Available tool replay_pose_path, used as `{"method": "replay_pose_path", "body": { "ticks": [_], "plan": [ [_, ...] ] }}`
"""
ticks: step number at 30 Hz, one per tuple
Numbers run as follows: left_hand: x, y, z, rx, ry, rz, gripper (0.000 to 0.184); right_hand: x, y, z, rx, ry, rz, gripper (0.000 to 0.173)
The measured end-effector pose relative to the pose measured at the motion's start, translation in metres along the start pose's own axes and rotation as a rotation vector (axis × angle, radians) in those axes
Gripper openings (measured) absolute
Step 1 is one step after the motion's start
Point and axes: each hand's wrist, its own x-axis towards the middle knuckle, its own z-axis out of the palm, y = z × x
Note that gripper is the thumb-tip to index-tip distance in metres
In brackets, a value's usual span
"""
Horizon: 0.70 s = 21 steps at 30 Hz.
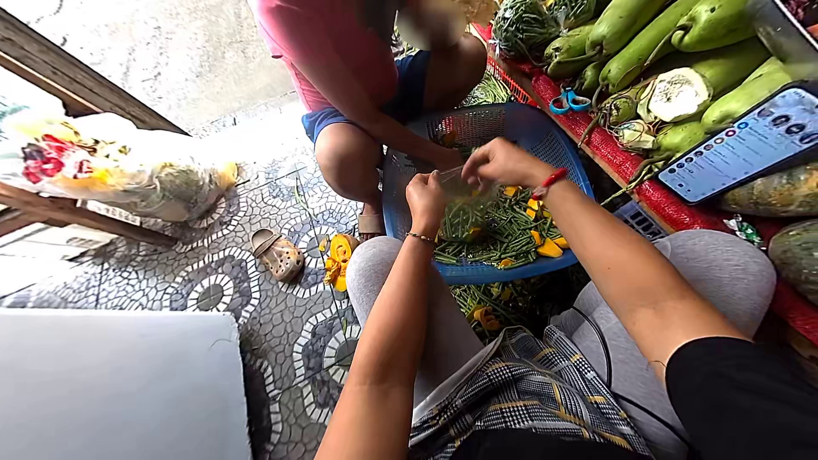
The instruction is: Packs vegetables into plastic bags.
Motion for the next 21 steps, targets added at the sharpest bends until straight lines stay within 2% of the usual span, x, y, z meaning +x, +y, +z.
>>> {"method": "replay_pose_path", "body": {
  "ticks": [2,3,5,7,8,11,14,15,16,18,20,21],
  "plan": [
    [-0.001,0.001,-0.001,-0.105,0.006,-0.04,0.029,-0.013,0.009,-0.011,0.405,0.224,-0.068,0.019],
    [-0.001,0.002,-0.001,-0.14,0.007,-0.052,0.027,-0.017,0.017,-0.017,0.471,0.305,-0.036,0.016],
    [-0.001,0.002,-0.003,-0.13,0.002,-0.055,0.027,-0.024,0.041,-0.022,0.301,0.329,0.181,0.019],
    [0.0,0.003,-0.002,-0.056,-0.008,-0.034,0.027,-0.032,0.066,-0.021,0.057,0.134,0.409,0.029],
    [0.0,0.003,-0.001,-0.021,-0.01,-0.025,0.028,-0.036,0.08,-0.021,-0.045,0.064,0.473,0.031],
    [0.0,0.004,0.0,0.034,-0.003,-0.018,0.028,-0.05,0.133,-0.011,-0.33,0.031,0.626,0.025],
    [0.001,0.003,-0.001,0.038,0.012,0.002,0.026,-0.06,0.171,0.022,-0.469,-0.059,0.788,0.039],
    [0.001,0.003,-0.001,0.039,0.012,0.004,0.026,-0.06,0.178,0.031,-0.496,-0.092,0.795,0.038],
    [0.001,0.003,-0.001,0.037,0.012,0.006,0.026,-0.058,0.183,0.034,-0.478,-0.095,0.771,0.034],
    [0.001,0.003,-0.002,0.047,0.013,0.005,0.025,-0.055,0.179,0.027,-0.247,0.054,0.7,0.029],
    [-0.001,0.002,-0.005,0.064,0.016,-0.001,0.025,-0.051,0.157,0.008,0.045,0.188,0.68,0.034],
    [-0.001,0.002,-0.007,0.074,0.017,-0.003,0.025,-0.049,0.15,-0.003,0.08,0.203,0.685,0.034]
  ]
}}
